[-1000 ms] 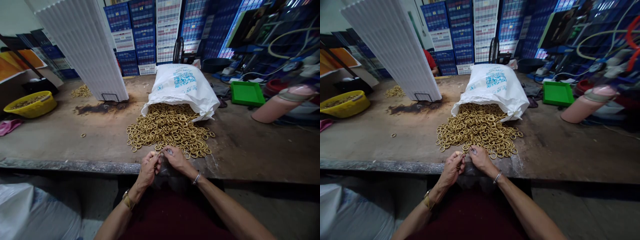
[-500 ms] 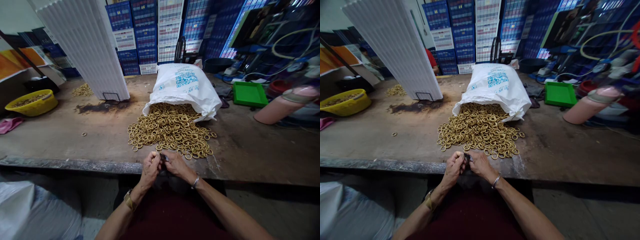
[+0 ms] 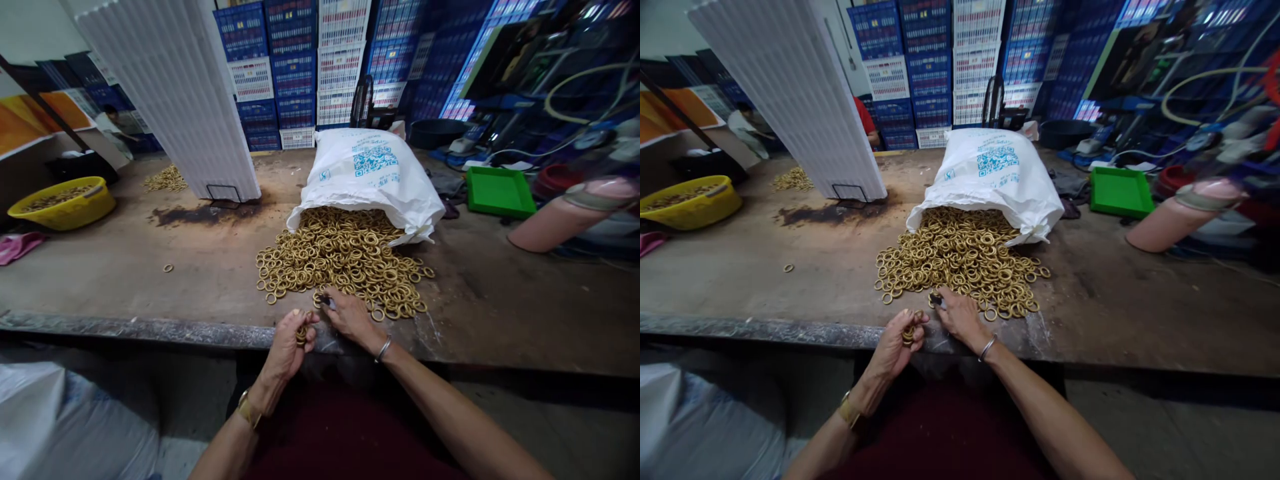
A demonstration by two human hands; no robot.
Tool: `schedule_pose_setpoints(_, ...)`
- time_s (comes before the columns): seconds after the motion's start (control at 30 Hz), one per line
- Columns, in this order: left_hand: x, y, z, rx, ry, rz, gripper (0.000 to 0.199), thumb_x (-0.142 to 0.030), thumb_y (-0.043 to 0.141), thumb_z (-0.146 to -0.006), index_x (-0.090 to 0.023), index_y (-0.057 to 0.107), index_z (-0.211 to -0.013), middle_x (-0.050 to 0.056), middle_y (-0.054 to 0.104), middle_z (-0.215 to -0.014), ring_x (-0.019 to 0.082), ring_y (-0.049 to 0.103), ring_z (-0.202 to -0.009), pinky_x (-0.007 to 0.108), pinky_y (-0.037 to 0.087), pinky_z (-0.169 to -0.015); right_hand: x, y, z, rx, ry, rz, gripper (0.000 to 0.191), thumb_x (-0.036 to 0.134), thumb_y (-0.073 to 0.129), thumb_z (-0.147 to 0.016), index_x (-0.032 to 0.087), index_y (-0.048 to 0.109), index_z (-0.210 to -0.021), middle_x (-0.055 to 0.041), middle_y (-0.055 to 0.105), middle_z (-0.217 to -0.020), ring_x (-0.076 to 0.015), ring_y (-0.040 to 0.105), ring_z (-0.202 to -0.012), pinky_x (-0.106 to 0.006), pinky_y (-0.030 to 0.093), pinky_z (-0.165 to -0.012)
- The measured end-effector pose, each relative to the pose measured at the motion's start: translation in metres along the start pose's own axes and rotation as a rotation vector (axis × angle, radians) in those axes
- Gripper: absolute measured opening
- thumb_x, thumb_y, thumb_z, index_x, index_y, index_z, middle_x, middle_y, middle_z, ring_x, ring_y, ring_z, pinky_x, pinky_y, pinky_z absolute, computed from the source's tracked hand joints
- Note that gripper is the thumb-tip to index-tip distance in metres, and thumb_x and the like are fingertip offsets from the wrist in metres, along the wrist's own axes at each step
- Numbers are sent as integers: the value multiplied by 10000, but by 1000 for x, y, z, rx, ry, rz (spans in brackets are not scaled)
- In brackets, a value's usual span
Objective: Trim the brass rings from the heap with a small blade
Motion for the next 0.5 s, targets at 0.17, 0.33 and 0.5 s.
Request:
schedule_pose_setpoints(0.17,4,-6,-3,-2,-25,84,242,-322,607,-693,-165,503,-844,-6,567,-674,48,421,-417,157,267,-359,6,6,-4,15,-4,49,187,247,423,-797,217,549,-932,-37,647,-804,-151,579,-717,-226,290,-584)
schedule_pose_setpoints(0.33,13,-16,-12,-19,-153,261,200,-295,620,-689,-125,555,-774,23,561,-673,71,480,-502,156,315,-375,-1,5,-9,-46,0,-43,184,191,443,-752,204,566,-888,-22,632,-743,-135,562,-686,-219,298,-588)
schedule_pose_setpoints(0.5,8,-13,-17,-57,-157,226,195,-235,678,-635,-126,523,-682,24,562,-689,82,521,-562,145,334,-394,-10,-6,-9,-49,64,-487,136,223,422,-768,179,551,-779,2,582,-651,-100,508,-590,-193,332,-549)
Point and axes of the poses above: each hand's wrist, its own z-axis away from the middle knuckle, its own y-axis out of the palm, x = y × z, the point moved 8 cm from there along -z, towards the middle knuckle
